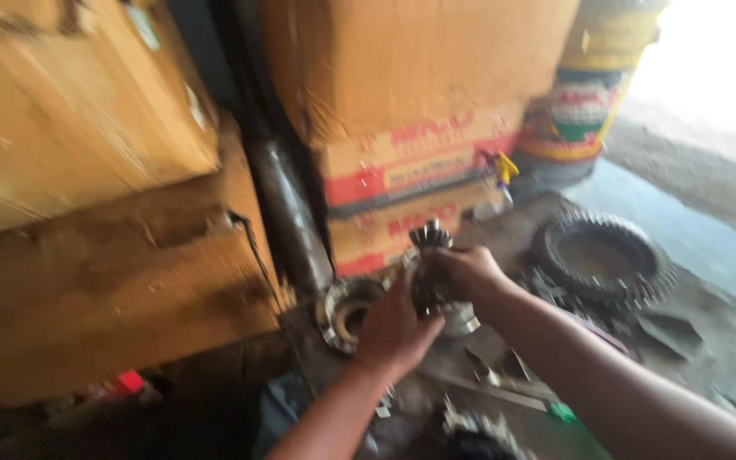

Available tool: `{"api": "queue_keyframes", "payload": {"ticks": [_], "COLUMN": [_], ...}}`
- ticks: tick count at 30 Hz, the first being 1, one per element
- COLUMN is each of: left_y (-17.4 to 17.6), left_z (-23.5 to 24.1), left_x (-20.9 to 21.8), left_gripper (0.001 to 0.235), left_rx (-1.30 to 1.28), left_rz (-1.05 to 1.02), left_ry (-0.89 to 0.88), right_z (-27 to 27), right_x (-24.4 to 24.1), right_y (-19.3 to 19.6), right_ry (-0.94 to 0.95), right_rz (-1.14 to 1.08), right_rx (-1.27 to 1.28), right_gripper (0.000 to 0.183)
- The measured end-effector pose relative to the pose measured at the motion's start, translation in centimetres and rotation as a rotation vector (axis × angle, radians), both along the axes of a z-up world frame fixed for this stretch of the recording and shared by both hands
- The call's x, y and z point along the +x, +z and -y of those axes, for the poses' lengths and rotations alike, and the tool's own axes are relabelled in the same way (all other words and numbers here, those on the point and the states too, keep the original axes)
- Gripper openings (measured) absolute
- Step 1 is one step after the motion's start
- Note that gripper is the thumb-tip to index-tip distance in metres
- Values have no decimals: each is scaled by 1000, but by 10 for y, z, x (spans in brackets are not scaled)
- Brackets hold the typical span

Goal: The person assembles a metal differential housing by hand on a workbench, inserting small internal gears and a central pin into the gear carrier.

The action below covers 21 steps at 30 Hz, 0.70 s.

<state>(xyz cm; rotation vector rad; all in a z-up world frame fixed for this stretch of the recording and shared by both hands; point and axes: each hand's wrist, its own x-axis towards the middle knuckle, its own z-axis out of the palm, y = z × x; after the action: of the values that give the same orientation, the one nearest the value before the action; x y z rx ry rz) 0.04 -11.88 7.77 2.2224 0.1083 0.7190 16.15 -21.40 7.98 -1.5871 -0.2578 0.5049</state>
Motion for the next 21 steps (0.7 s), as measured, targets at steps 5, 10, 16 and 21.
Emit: {"api": "queue_keyframes", "payload": {"ticks": [5, 10, 16, 21], "left_y": [-21, -43, -83, -52], "left_z": [15, 4, -2, -6], "left_x": [14, 37, 29, 19], "left_gripper": [102, 109, 50, 40], "left_rx": [-99, -54, -350, -424], "left_rz": [-52, -220, -55, -85], "left_ry": [-70, -68, -55, -31], "right_z": [32, 40, 29, 30], "right_x": [-26, -65, -89, -88], "right_y": [-2, 10, 2, 14], "right_ry": [-36, -18, 14, 138], "right_rz": [-114, -69, -156, -37], "right_rx": [102, 33, -46, -37], "right_gripper": [21, 23, 26, 37]}}
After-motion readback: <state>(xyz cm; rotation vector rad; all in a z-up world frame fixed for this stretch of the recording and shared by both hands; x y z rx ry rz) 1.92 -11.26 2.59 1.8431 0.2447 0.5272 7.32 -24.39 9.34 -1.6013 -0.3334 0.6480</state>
